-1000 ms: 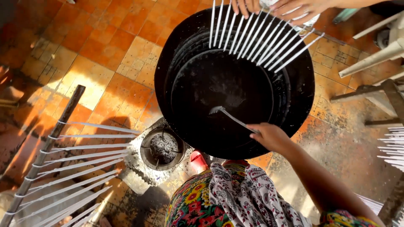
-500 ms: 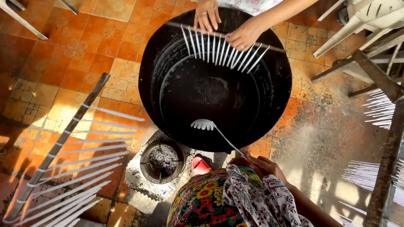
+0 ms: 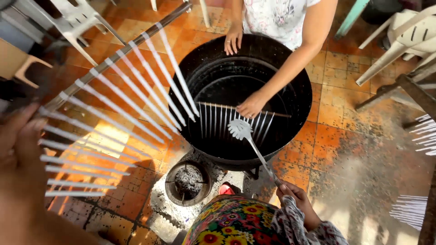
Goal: Dipping a metal rack with multiple wicks into a large pot of melted wax to coat them for candle making.
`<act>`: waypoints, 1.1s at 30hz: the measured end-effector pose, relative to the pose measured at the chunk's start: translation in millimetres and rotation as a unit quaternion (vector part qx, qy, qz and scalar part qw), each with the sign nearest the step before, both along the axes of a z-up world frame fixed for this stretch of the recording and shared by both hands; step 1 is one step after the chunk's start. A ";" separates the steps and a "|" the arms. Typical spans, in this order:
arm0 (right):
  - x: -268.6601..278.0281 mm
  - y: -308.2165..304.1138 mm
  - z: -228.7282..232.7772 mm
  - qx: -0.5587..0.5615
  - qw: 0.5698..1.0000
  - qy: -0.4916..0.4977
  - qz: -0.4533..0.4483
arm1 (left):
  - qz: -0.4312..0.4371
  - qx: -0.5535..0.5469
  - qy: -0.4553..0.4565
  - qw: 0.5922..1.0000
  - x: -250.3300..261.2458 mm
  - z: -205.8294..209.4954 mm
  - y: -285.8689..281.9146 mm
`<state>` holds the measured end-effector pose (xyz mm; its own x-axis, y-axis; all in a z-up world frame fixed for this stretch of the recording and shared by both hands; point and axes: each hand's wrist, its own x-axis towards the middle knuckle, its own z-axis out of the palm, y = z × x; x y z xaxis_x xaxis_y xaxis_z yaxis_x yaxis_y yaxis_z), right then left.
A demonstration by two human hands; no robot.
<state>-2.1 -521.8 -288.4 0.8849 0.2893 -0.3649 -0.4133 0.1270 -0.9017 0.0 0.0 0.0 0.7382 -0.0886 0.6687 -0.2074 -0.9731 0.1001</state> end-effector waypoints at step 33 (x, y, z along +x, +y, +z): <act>-119.0 -29.5 0.2 0.178 0.921 -0.135 -0.320 | -0.264 0.070 -0.095 0.957 183.6 31.1 -162.5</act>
<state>-121.2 -551.4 -288.2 0.9603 -0.2644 -0.0891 0.0823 0.5735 -0.8150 183.6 -162.5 31.1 0.4316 -0.5144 0.7410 -0.6750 -0.7291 -0.1130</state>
